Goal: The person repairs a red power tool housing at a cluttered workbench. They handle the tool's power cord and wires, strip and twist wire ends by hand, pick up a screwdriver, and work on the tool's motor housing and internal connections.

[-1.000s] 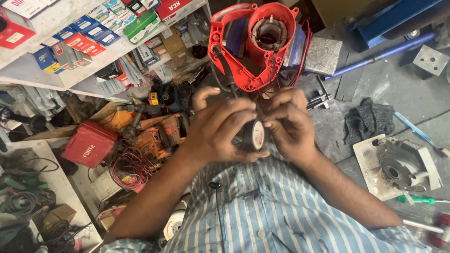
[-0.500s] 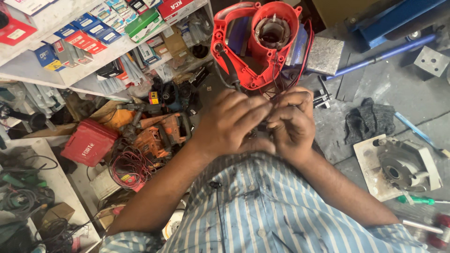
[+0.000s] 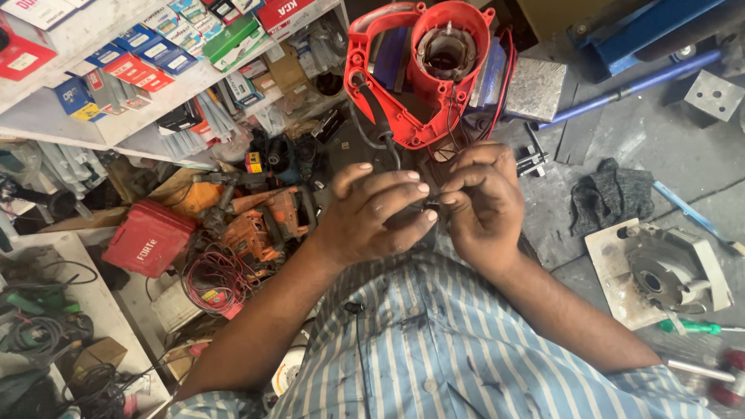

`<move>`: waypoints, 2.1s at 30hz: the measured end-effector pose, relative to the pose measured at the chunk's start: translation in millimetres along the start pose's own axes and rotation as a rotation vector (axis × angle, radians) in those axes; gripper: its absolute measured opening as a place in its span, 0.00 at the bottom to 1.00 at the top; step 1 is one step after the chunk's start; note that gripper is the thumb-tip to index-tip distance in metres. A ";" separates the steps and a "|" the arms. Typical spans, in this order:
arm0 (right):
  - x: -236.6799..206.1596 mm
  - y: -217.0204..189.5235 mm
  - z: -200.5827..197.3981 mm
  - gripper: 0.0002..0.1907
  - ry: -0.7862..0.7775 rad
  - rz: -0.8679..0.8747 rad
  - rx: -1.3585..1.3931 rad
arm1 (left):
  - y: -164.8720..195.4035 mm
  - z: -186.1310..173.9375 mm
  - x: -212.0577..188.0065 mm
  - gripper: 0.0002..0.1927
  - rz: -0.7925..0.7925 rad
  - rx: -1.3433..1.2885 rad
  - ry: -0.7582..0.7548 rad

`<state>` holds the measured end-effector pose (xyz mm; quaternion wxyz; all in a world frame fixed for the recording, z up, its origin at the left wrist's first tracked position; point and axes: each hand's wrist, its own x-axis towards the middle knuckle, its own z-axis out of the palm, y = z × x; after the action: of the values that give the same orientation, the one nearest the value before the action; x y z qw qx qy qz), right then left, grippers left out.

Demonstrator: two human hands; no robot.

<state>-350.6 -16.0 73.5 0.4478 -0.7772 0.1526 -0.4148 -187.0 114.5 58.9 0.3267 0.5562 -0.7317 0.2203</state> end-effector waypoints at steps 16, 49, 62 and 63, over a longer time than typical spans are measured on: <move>4.6 3.1 -7.3 0.09 -0.077 -0.145 -0.065 | -0.9 -8.6 39.5 0.23 -0.330 -0.183 -0.039; 7.2 9.3 -16.3 0.05 -0.254 0.155 0.328 | 5.4 -3.6 17.7 0.34 -0.327 -0.344 0.055; 13.1 -10.4 -21.5 0.08 -0.227 -0.139 -0.183 | -2.2 0.1 44.5 0.24 -0.445 -0.158 -0.009; 13.0 -10.4 -22.0 0.08 -0.223 -0.138 -0.176 | -1.2 1.3 42.8 0.22 -0.453 -0.143 -0.034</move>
<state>-361.3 -30.7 94.3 0.3624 -0.8634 0.0840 -0.3409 -193.4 84.6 88.9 0.3940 0.6852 -0.6074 0.0797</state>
